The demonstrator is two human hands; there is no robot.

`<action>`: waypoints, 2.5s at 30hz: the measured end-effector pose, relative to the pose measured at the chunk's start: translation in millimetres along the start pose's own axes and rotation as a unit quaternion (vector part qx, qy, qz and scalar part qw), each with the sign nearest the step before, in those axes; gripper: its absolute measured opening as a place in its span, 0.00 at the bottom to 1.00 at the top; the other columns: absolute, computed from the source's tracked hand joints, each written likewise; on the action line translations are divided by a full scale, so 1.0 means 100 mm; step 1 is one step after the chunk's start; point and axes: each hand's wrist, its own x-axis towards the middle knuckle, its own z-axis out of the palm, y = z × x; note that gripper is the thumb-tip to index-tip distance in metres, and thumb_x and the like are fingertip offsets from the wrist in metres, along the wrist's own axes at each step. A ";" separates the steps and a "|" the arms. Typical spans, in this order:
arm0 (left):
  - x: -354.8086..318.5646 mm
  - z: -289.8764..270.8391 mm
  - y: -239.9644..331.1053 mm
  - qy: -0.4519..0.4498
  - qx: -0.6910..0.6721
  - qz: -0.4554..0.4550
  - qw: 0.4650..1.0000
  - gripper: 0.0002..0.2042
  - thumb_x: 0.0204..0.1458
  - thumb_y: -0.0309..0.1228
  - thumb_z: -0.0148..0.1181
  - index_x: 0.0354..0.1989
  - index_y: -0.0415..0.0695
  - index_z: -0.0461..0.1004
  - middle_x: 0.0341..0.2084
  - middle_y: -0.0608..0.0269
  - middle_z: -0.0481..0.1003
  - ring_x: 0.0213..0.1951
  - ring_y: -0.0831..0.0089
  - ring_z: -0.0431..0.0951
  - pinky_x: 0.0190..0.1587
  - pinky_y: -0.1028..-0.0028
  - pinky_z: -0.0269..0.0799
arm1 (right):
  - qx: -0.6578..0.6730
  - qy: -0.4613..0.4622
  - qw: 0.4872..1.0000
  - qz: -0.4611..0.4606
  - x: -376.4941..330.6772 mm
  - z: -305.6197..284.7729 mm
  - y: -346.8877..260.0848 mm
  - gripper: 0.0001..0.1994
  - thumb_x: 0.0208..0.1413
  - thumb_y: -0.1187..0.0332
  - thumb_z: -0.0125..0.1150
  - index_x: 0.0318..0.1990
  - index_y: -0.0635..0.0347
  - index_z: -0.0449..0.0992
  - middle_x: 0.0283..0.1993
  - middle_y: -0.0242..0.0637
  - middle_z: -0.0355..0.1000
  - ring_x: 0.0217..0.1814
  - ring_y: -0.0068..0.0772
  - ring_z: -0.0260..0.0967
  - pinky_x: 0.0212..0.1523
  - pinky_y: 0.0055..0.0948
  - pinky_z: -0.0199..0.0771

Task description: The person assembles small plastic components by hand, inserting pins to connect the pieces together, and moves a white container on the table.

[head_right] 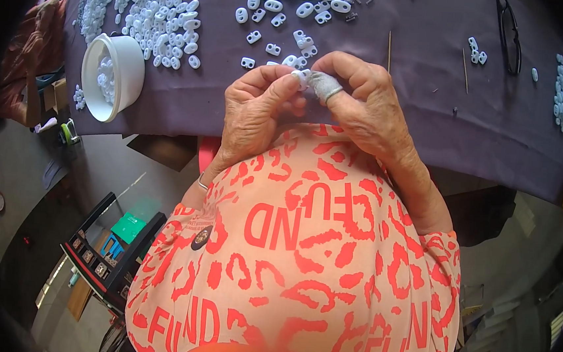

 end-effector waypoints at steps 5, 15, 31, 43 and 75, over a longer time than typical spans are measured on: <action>-0.01 0.01 -0.02 0.012 -0.001 -0.003 1.000 0.07 0.48 0.25 0.59 0.33 0.37 0.72 0.26 0.62 0.75 0.25 0.81 0.74 0.28 0.84 0.72 | 0.028 -0.005 0.999 0.026 0.01 0.01 0.01 0.05 0.50 0.74 0.51 0.31 0.65 0.72 0.22 0.28 0.67 0.24 0.15 0.61 0.23 0.18 0.61; 0.03 0.00 -0.03 0.000 0.010 0.016 1.000 0.06 0.48 0.26 0.59 0.33 0.37 0.72 0.25 0.63 0.75 0.24 0.82 0.74 0.27 0.85 0.72 | 0.049 -0.021 0.998 0.044 0.04 0.00 0.02 0.05 0.51 0.73 0.51 0.32 0.64 0.72 0.23 0.27 0.67 0.22 0.14 0.62 0.22 0.15 0.64; 0.08 -0.05 0.05 -0.040 -0.030 -0.025 0.998 0.07 0.49 0.26 0.57 0.36 0.37 0.70 0.29 0.58 0.75 0.27 0.75 0.76 0.27 0.81 0.73 | -0.013 -0.037 0.999 0.001 0.04 -0.04 0.02 0.06 0.54 0.72 0.53 0.36 0.65 0.70 0.29 0.27 0.68 0.27 0.13 0.62 0.26 0.13 0.64; 0.03 -0.06 0.08 -0.049 0.011 -0.021 0.999 0.08 0.49 0.28 0.58 0.35 0.37 0.71 0.28 0.62 0.74 0.28 0.78 0.76 0.25 0.84 0.70 | 0.015 -0.019 1.000 -0.017 0.01 -0.03 -0.01 0.06 0.50 0.74 0.53 0.34 0.67 0.71 0.27 0.28 0.69 0.29 0.14 0.64 0.29 0.17 0.65; -0.05 -0.06 0.03 -0.024 0.021 -0.008 0.999 0.07 0.49 0.25 0.58 0.35 0.35 0.72 0.27 0.61 0.75 0.25 0.80 0.74 0.27 0.84 0.73 | 0.016 -0.065 0.997 0.041 0.02 -0.01 -0.02 0.05 0.53 0.73 0.51 0.31 0.66 0.70 0.23 0.27 0.66 0.20 0.13 0.61 0.19 0.15 0.62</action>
